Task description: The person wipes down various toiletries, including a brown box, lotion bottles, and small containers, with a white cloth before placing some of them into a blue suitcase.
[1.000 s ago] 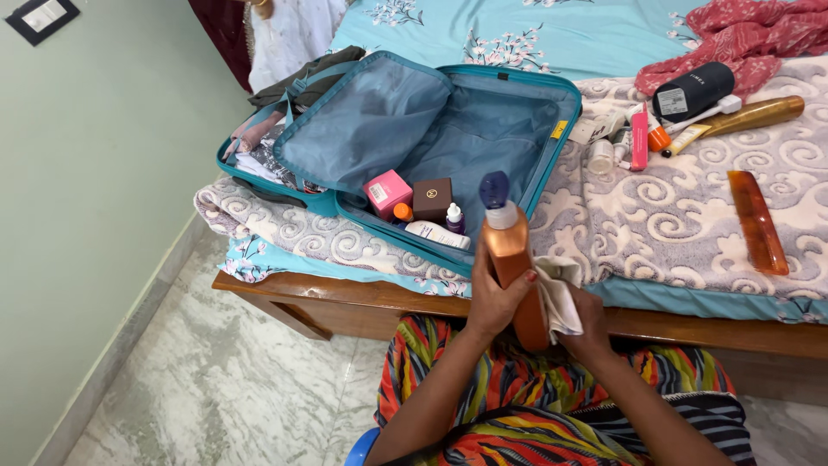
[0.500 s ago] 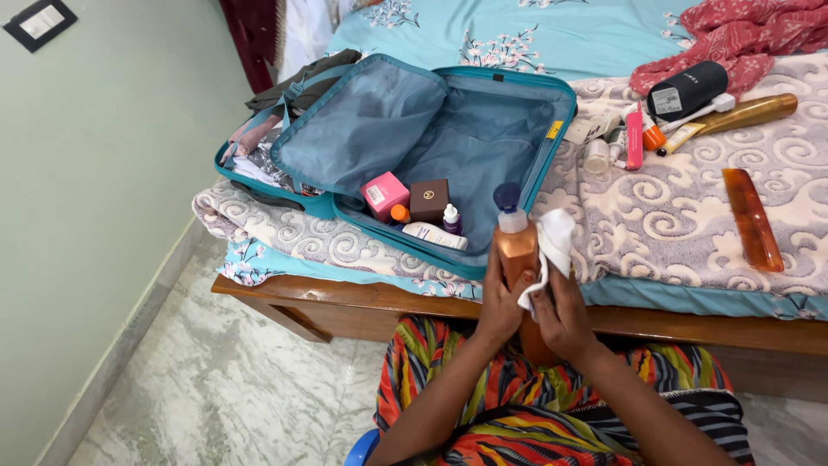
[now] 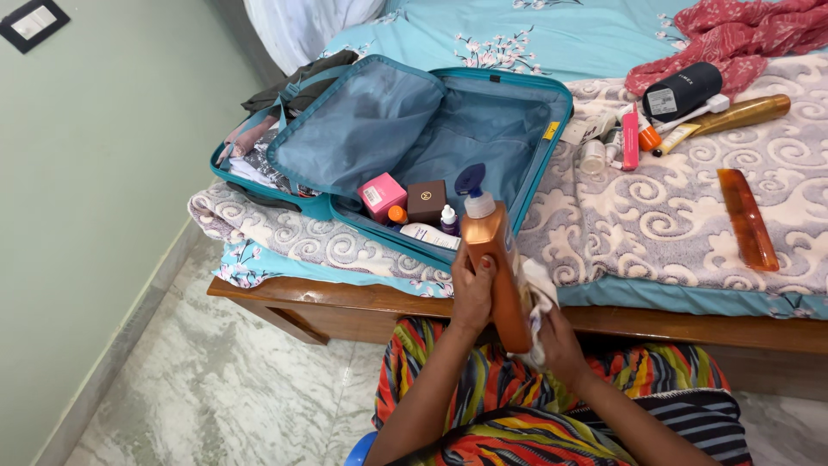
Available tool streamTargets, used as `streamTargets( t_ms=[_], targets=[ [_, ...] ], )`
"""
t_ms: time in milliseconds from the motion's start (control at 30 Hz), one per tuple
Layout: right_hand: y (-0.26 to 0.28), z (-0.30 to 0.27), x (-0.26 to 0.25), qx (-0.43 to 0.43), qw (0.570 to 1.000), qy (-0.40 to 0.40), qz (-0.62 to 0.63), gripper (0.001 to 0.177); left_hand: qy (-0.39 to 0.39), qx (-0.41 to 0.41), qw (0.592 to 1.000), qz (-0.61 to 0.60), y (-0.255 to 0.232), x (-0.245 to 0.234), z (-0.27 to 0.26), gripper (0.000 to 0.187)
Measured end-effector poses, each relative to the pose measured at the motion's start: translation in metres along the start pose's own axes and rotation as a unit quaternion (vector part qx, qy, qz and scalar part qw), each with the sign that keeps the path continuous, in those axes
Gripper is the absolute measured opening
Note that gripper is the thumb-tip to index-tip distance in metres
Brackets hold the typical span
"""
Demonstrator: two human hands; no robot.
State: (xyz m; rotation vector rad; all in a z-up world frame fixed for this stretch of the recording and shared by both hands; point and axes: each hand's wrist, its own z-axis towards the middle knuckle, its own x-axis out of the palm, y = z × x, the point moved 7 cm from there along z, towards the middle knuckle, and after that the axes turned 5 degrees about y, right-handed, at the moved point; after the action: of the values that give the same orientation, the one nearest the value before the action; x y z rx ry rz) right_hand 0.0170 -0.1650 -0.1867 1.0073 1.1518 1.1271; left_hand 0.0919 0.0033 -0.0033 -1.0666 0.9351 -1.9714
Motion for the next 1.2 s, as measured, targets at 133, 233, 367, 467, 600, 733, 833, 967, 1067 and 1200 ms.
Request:
streamTargets(
  t_ms=[133, 233, 367, 467, 600, 733, 833, 967, 1067, 1200],
  targets=[
    [-0.032, 0.004, -0.011, -0.021, 0.995, 0.015, 0.099, 0.056, 0.075, -0.006, 0.997, -0.026, 0.005, 0.009, -0.003, 0.082],
    [-0.043, 0.006, -0.007, 0.151, 0.894, -0.007, 0.422, 0.061, 0.097, 0.006, 0.995, 0.023, 0.003, 0.016, -0.003, 0.079],
    [0.028, 0.006, -0.011, 0.051, 0.93, 0.005, 0.363, 0.073, 0.053, 0.011, 0.991, 0.122, -0.016, 0.032, 0.002, 0.069],
    [0.074, 0.01, -0.015, 0.008, 0.971, -0.026, 0.236, 0.079, -0.008, 0.041, 0.976, 0.216, -0.041, 0.043, -0.005, 0.066],
    [0.112, 0.009, -0.014, -0.038, 0.997, -0.025, 0.062, 0.071, -0.029, 0.046, 0.981, 0.187, -0.046, 0.048, -0.008, 0.068],
    [0.142, 0.017, -0.012, -0.096, 0.995, -0.024, 0.02, 0.072, 0.005, 0.023, 0.991, 0.131, -0.029, 0.048, -0.01, 0.068],
    [0.168, 0.023, -0.015, -0.143, 0.989, -0.034, -0.01, 0.067, 0.036, 0.06, 0.986, 0.154, -0.025, 0.049, -0.013, 0.069],
    [0.174, 0.017, -0.01, -0.143, 0.979, -0.066, -0.126, 0.06, 0.01, 0.046, 0.993, 0.112, -0.021, 0.042, -0.01, 0.071],
    [0.15, 0.007, -0.006, -0.162, 0.977, -0.052, -0.126, 0.057, -0.017, 0.039, 0.993, 0.113, -0.028, 0.03, -0.004, 0.071],
    [0.077, 0.008, -0.008, 0.021, 0.998, 0.025, 0.045, 0.055, -0.039, 0.054, 0.993, 0.098, -0.036, 0.012, 0.007, 0.07]
  ],
)
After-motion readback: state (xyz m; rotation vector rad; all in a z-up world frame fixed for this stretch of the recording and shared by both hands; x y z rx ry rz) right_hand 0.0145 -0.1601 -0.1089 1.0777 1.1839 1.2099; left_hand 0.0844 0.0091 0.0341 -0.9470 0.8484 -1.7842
